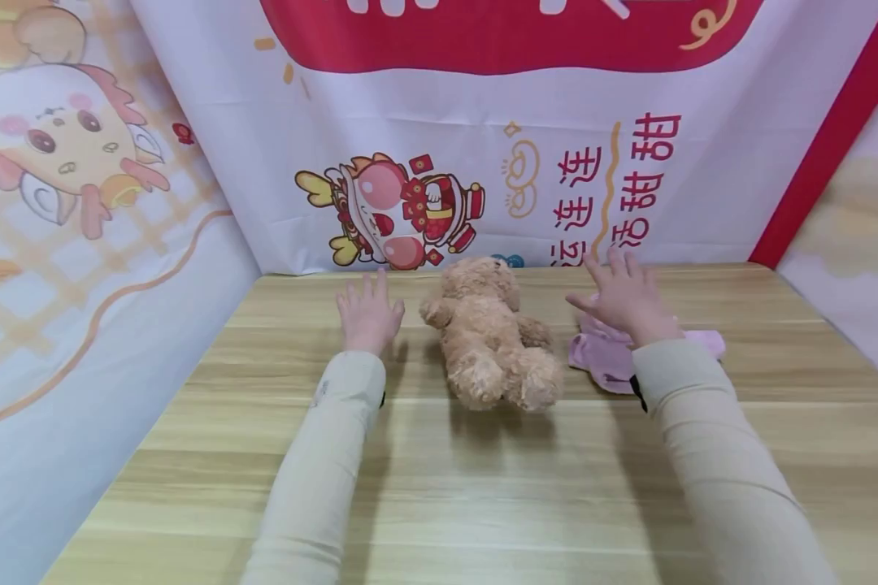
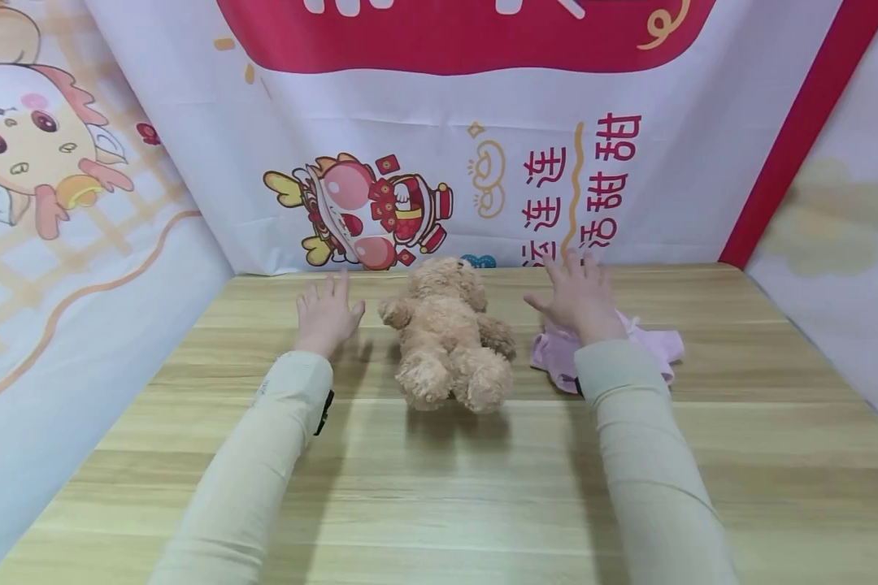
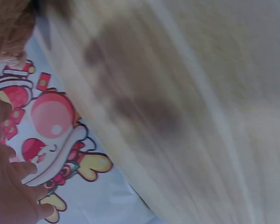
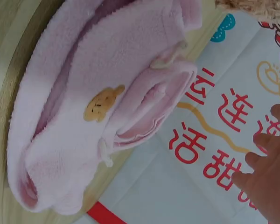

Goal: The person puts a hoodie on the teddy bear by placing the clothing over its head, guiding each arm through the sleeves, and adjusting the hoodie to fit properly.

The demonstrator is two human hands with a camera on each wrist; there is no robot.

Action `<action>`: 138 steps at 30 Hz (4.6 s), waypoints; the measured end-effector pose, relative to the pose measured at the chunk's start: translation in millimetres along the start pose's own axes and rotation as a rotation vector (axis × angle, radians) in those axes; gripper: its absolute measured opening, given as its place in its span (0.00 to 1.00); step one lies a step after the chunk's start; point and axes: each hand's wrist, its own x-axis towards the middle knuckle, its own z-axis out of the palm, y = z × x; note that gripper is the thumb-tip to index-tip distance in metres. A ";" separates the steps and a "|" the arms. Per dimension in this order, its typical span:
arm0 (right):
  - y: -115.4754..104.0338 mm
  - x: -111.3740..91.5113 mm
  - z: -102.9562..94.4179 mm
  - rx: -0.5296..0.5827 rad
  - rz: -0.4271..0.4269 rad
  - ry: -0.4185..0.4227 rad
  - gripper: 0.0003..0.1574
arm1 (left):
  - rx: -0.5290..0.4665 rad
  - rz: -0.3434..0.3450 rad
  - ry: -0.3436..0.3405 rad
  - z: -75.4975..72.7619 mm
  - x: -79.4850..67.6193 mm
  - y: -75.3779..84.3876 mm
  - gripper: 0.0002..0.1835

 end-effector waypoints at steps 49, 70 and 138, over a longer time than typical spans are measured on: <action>121.2 -52.0 31.2 0.035 0.005 -0.040 0.14 | 0.018 0.457 0.130 63.4 -93.4 250.5 0.09; 119.6 -56.6 38.3 0.058 -0.032 -0.109 0.24 | 0.323 0.393 -0.038 99.0 -92.5 249.8 0.27; 17.8 -19.4 -22.4 0.302 0.056 0.395 0.16 | 0.179 0.365 0.108 -68.7 -38.3 214.6 0.13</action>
